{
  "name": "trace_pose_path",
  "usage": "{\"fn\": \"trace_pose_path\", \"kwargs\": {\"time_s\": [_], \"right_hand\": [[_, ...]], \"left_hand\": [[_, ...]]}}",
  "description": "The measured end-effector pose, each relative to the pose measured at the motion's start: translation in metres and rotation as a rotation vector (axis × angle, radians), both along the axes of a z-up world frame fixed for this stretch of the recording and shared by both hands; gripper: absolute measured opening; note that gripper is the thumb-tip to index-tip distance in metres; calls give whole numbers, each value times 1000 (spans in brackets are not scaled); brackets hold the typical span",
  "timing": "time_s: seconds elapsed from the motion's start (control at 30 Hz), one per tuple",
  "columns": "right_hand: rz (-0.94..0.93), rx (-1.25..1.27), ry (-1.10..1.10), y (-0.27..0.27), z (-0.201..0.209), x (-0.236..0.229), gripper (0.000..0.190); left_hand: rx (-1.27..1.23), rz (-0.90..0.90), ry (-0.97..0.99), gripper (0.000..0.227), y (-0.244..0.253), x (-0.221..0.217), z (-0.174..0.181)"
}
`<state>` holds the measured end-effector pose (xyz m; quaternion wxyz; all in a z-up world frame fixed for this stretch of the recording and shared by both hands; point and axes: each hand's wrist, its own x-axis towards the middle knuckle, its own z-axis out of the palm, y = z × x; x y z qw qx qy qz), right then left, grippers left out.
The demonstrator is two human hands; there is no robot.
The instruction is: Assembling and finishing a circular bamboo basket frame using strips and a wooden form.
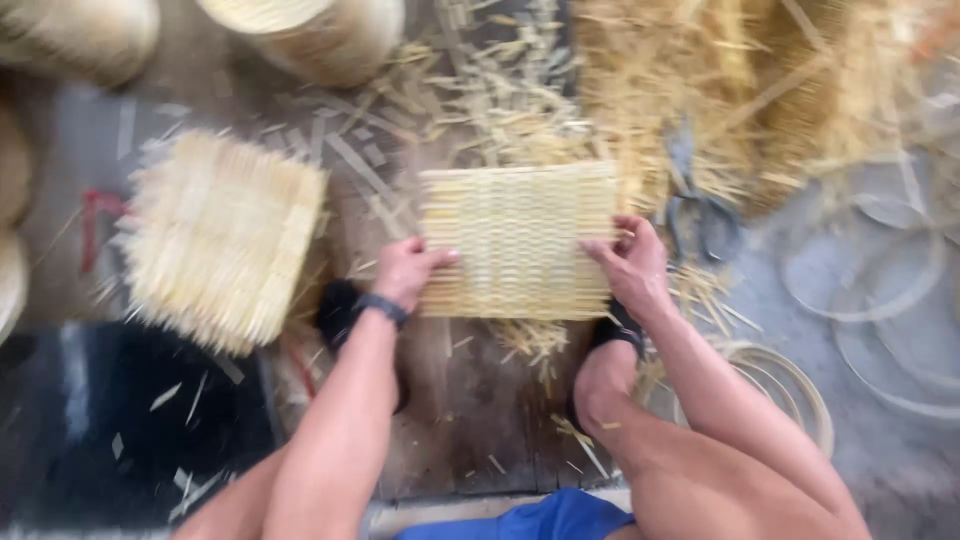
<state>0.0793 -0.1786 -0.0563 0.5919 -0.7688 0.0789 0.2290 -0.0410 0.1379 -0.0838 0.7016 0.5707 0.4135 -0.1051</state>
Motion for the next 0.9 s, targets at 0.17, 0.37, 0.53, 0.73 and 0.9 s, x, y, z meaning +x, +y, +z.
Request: {"fn": "trace_pose_path", "kwargs": {"time_s": [0.17,0.37,0.53,0.73,0.9], "right_hand": [[-188,-523,-480,-145,-50,32,44],[132,-1308,-484,-293,-85,15,31],[146,-981,-563,-221,9,32,3],[217,-146,-376,-105,216,51,17],[329,-79,-57,-44,295,49,25]], "left_hand": [[34,8,7,43,-8,9,18],[801,-88,-233,62,-25,28,93],[1240,-257,-703,31,-43,51,130],[921,-244,-1109,46,-97,94,221],[-402,-76,-628,31,-95,67,216]]}}
